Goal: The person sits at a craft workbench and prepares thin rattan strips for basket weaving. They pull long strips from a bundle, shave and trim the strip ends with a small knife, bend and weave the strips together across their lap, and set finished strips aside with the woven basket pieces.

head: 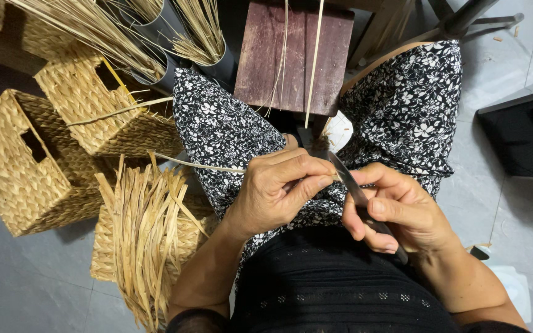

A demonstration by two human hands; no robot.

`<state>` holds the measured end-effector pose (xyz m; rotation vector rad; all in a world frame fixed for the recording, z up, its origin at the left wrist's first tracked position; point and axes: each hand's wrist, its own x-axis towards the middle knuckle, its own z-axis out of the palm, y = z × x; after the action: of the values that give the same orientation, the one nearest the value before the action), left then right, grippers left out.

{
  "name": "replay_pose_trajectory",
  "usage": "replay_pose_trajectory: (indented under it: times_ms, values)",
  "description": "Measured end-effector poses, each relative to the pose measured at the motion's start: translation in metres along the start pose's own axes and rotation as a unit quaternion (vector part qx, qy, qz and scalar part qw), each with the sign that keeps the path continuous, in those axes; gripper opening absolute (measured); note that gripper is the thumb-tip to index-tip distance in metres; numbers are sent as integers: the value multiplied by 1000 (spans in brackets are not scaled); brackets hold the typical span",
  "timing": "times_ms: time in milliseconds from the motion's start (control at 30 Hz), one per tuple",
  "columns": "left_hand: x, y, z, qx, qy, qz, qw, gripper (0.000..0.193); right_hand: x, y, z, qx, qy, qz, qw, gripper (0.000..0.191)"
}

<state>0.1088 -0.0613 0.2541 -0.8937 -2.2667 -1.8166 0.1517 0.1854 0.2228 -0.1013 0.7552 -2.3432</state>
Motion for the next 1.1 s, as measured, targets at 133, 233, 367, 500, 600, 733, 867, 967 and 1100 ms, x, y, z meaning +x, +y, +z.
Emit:
replay_pose_trajectory:
  times_ms: [133,233,367,500,600,733,867,967,1100]
  values:
    - [-2,-1,-1,-8,-10,-2,1000,6,0,1,1,-4,3,4,1000,36]
    - [-4,-2,-2,-23,-20,-11,999,5,-1,3,1,-9,5,5,1000,35]
    - [-6,-2,-3,-55,-31,-41,997,6,-2,4,1,-14,10,14,1000,34]
    - [-7,-3,-4,-46,-36,-44,997,5,0,5,1,-2,5,25,1000,33]
    - [-7,-3,-5,-36,-37,-44,998,5,1,5,2,-3,10,27,1000,31]
    - [-7,-4,-6,-31,-40,-45,998,5,3,5,2,-4,11,28,1000,30]
    - [-7,-6,-4,-49,-43,-64,996,6,5,4,1,-3,-2,26,1000,30]
    - [-7,-8,-4,-51,-42,-60,996,6,7,4,1,-4,6,29,1000,29]
    - [-7,-9,-7,-46,-44,-45,997,6,8,5,1,-5,14,33,999,27]
